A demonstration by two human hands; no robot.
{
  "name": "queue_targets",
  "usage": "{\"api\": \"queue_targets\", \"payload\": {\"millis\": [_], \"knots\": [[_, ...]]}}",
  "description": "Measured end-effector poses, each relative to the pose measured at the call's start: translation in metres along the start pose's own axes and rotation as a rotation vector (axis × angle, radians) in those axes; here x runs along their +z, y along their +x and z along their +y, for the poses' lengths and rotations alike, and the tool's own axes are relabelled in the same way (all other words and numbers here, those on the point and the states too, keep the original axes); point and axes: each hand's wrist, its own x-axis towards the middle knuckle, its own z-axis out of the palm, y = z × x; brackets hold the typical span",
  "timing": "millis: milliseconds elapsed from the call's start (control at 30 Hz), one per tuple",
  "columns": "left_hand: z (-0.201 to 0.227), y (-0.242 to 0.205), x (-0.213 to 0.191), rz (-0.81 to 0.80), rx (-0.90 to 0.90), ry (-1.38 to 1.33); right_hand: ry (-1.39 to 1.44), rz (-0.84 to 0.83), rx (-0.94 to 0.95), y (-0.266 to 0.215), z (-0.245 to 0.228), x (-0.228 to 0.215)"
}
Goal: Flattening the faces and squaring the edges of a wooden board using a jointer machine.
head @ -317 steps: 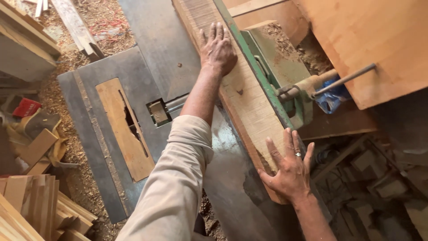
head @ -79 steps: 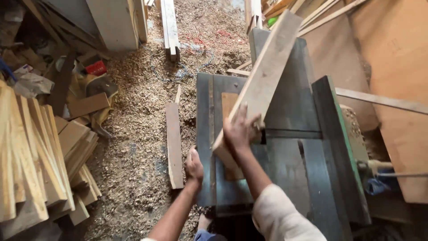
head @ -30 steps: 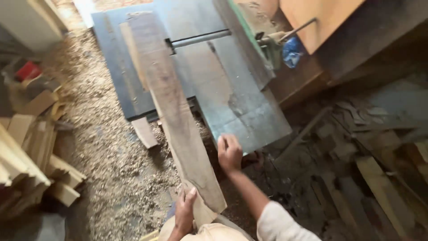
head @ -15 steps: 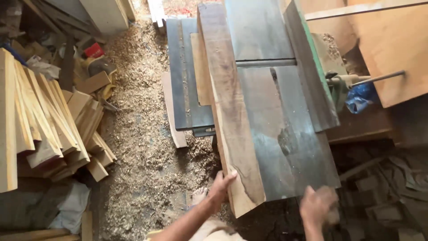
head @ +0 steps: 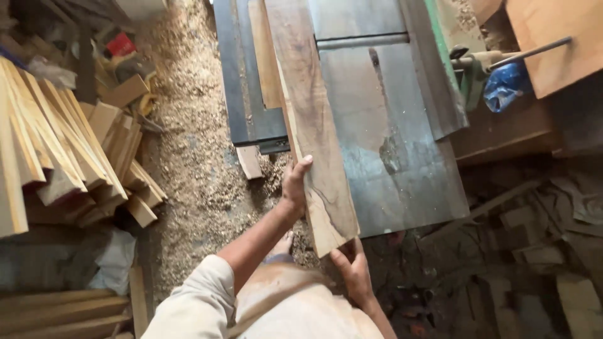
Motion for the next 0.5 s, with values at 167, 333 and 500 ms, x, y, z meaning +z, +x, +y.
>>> {"api": "queue_targets", "payload": {"millis": [167,333,500], "knots": [[0.018,-0.086,0.062,0.307,-0.134,0.381,-0.301,0.141,-0.194,-0.033,-0.034,-0.011],[-0.034,-0.153,0.075,0.288,-0.130,0.593,0.168,0.231,-0.127,-0.051,0.076,-0.143],[-0.135,-0.168,0.009,0.039,-0.408,0.450,0.455,0.078,-0.106,-0.133,0.241,-0.343]]}}
